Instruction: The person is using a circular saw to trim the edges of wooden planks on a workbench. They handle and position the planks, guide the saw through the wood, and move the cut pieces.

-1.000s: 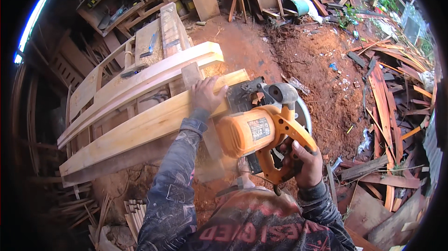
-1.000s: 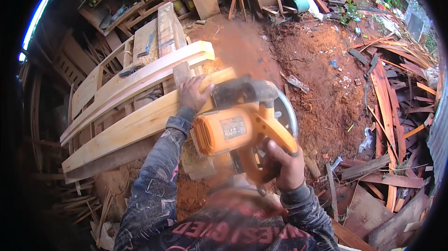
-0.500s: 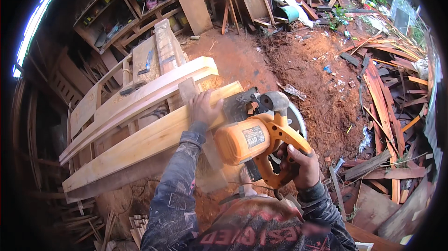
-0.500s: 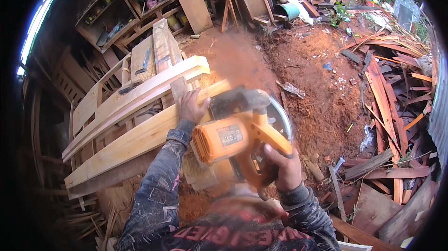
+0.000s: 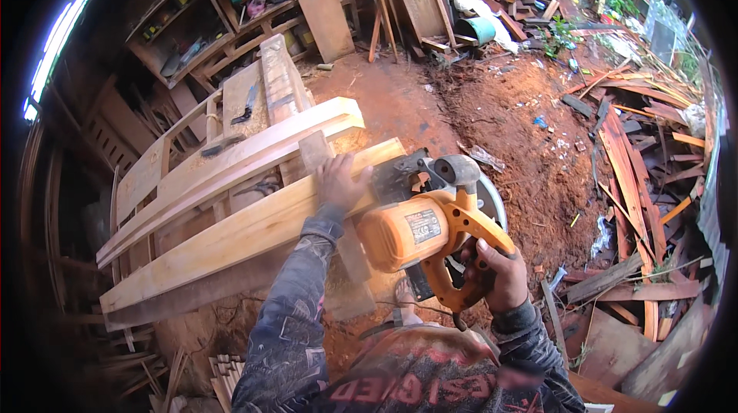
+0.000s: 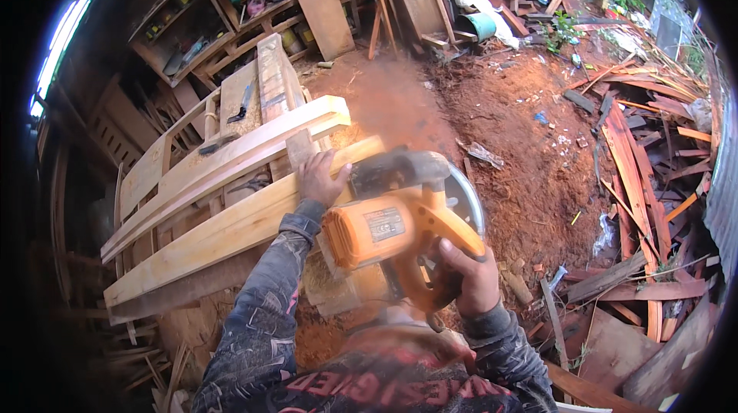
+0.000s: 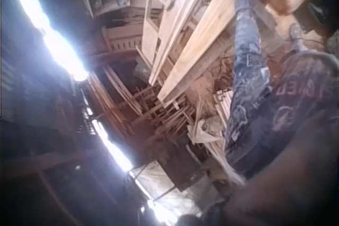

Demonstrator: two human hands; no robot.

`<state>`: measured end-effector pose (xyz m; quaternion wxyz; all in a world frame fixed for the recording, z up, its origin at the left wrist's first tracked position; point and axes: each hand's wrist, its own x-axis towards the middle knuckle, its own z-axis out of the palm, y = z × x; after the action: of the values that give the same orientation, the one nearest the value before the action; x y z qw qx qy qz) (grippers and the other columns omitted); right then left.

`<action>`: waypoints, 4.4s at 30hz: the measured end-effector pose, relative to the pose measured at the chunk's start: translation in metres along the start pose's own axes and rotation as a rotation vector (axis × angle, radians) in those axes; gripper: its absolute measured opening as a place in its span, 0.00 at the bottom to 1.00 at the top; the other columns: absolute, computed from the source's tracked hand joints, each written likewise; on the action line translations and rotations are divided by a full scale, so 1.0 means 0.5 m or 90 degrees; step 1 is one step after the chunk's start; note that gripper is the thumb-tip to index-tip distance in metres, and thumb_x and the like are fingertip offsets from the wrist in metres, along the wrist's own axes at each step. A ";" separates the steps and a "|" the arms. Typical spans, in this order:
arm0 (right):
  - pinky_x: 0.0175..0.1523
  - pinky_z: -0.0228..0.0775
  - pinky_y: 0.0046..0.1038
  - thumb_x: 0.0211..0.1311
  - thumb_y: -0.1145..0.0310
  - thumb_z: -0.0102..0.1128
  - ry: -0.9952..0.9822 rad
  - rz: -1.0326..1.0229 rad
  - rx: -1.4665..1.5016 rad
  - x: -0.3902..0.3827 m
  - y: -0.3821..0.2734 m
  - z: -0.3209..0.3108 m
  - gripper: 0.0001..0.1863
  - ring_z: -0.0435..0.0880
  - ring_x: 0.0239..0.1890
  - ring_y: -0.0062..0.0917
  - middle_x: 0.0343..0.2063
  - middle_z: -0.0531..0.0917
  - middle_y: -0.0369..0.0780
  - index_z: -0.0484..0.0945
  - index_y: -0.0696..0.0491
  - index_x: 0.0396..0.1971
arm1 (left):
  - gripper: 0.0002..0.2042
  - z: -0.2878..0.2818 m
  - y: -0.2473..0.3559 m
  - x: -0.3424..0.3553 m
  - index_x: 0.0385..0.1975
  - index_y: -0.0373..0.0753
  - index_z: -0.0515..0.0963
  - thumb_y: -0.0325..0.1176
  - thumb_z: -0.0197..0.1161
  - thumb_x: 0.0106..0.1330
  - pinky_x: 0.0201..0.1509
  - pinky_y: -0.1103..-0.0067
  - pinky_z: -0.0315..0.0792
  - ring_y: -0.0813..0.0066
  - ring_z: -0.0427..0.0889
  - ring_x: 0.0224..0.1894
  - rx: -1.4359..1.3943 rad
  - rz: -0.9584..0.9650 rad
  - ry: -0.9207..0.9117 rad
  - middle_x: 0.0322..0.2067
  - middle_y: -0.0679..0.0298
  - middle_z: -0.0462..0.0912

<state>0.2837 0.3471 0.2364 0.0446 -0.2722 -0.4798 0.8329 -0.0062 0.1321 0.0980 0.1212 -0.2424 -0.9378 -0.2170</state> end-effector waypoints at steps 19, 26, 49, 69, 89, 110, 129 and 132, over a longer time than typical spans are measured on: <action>0.31 0.70 0.24 0.73 0.58 0.59 -0.021 -0.006 0.047 -0.006 0.046 0.020 0.17 0.75 0.25 0.22 0.33 0.80 0.39 0.76 0.58 0.47 | 0.33 -0.027 -0.029 -0.031 0.62 0.37 0.76 0.58 0.59 0.67 0.76 0.57 0.50 0.56 0.72 0.65 -0.060 -0.080 -0.048 0.58 0.54 0.79; 0.30 0.69 0.22 0.75 0.57 0.58 0.014 -0.007 0.033 0.000 0.045 0.011 0.18 0.74 0.24 0.20 0.34 0.78 0.38 0.73 0.56 0.52 | 0.33 -0.007 -0.024 -0.025 0.61 0.37 0.76 0.57 0.60 0.66 0.74 0.54 0.53 0.57 0.72 0.63 -0.048 -0.068 -0.007 0.57 0.55 0.78; 0.31 0.68 0.24 0.74 0.60 0.59 0.028 -0.021 0.016 0.001 0.046 0.006 0.17 0.73 0.23 0.19 0.33 0.78 0.38 0.73 0.57 0.51 | 0.32 0.003 -0.032 -0.023 0.61 0.39 0.76 0.56 0.62 0.63 0.72 0.54 0.56 0.59 0.73 0.62 -0.034 -0.066 0.010 0.56 0.56 0.80; 0.31 0.69 0.27 0.74 0.60 0.58 0.002 -0.038 0.032 0.000 0.048 0.014 0.18 0.73 0.24 0.22 0.33 0.77 0.40 0.73 0.60 0.49 | 0.33 -0.006 -0.030 -0.022 0.61 0.37 0.76 0.57 0.61 0.65 0.71 0.56 0.55 0.59 0.73 0.60 -0.027 -0.052 -0.004 0.53 0.55 0.80; 0.31 0.69 0.26 0.73 0.59 0.60 0.010 -0.024 0.027 -0.002 0.044 0.019 0.18 0.74 0.24 0.22 0.33 0.79 0.40 0.74 0.60 0.49 | 0.33 -0.011 -0.030 -0.024 0.61 0.36 0.76 0.56 0.61 0.64 0.69 0.58 0.57 0.59 0.74 0.58 -0.032 -0.052 -0.008 0.52 0.55 0.80; 0.31 0.69 0.26 0.74 0.60 0.58 0.005 -0.029 0.024 -0.003 0.041 0.020 0.18 0.75 0.23 0.22 0.33 0.80 0.40 0.73 0.60 0.50 | 0.31 -0.015 -0.028 -0.022 0.59 0.37 0.77 0.56 0.61 0.64 0.71 0.57 0.55 0.59 0.74 0.59 -0.036 -0.056 -0.007 0.53 0.55 0.81; 0.36 0.72 0.25 0.76 0.56 0.57 -0.048 -0.006 -0.015 0.000 0.036 0.004 0.16 0.73 0.26 0.17 0.36 0.81 0.35 0.76 0.53 0.51 | 0.31 -0.016 -0.026 -0.021 0.59 0.37 0.78 0.56 0.62 0.64 0.70 0.60 0.56 0.60 0.74 0.58 -0.032 -0.050 -0.008 0.52 0.57 0.81; 0.36 0.72 0.25 0.76 0.56 0.57 -0.033 -0.004 -0.020 0.000 0.036 0.006 0.16 0.73 0.26 0.17 0.36 0.81 0.35 0.76 0.53 0.51 | 0.31 -0.014 -0.026 -0.021 0.58 0.37 0.79 0.56 0.63 0.64 0.70 0.60 0.56 0.61 0.74 0.57 -0.033 -0.049 0.004 0.51 0.57 0.81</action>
<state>0.2856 0.3350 0.2230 0.0304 -0.2497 -0.4947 0.8319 -0.0031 0.1144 0.0964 0.1092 -0.2088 -0.9402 -0.2460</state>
